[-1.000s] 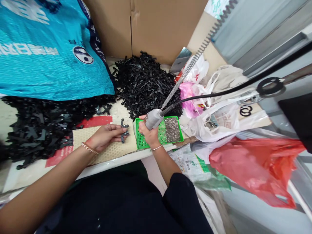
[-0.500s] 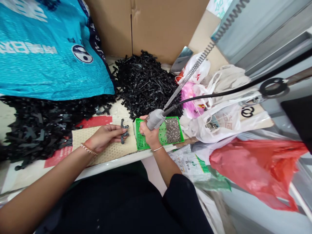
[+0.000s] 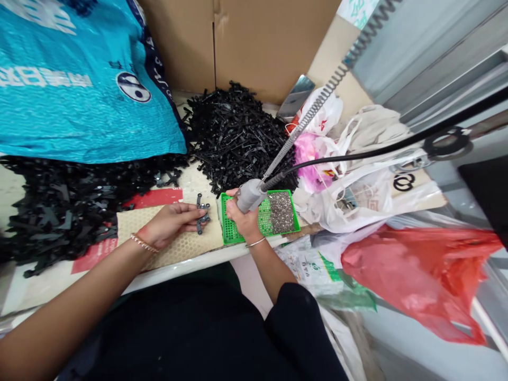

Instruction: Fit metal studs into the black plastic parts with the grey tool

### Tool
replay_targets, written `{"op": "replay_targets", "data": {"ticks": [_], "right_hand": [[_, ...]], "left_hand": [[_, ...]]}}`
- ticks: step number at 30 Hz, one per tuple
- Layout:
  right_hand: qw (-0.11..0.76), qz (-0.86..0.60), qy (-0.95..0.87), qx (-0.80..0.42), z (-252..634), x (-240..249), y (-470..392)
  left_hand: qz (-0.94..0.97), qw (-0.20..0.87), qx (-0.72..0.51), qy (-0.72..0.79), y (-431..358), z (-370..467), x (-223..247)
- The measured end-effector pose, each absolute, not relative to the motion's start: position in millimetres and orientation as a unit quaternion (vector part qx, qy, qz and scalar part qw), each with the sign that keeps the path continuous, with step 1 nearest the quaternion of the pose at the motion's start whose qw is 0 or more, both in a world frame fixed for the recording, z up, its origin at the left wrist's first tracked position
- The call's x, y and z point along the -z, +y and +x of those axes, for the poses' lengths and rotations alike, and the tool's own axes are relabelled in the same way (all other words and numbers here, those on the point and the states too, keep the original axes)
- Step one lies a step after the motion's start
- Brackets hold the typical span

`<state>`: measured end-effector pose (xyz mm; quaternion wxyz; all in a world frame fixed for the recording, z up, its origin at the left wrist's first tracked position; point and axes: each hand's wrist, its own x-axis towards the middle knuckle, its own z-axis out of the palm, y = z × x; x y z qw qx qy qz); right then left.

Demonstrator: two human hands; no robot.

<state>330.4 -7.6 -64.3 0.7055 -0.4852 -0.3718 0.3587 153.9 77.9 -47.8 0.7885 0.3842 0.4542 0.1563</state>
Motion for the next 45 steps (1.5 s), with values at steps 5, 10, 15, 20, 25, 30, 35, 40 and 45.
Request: {"op": "replay_targets", "data": {"ticks": [5,10,15,20,25,30,35,40,45], "right_hand": [[0.687,-0.500,-0.378,-0.368,328,67,-8],[0.712,-0.497,-0.358,-0.343,326,54,-9],[0.773,-0.464,-0.309,-0.304,316,13,-3],[0.754,-0.440,-0.324,-0.364,290,-4,11],[0.743,-0.437,-0.312,-0.400,276,7,23],[0.750,-0.430,-0.305,-0.399,278,8,24],[0.748,-0.430,-0.314,-0.396,279,9,24],[0.753,-0.427,-0.308,-0.395,278,12,25],[0.752,-0.434,-0.297,-0.397,278,12,24]], "left_hand": [[0.389,0.787,-0.154,0.453,78,154,49],[0.390,0.784,-0.155,0.458,77,156,46],[0.395,0.782,-0.167,0.452,75,157,47],[0.399,0.785,-0.171,0.442,75,157,50],[0.398,0.793,-0.174,0.428,75,157,49],[0.402,0.793,-0.178,0.421,75,156,50],[0.406,0.795,-0.180,0.414,75,156,52],[0.401,0.796,-0.178,0.417,76,156,53],[0.397,0.797,-0.172,0.422,76,155,52]]}}
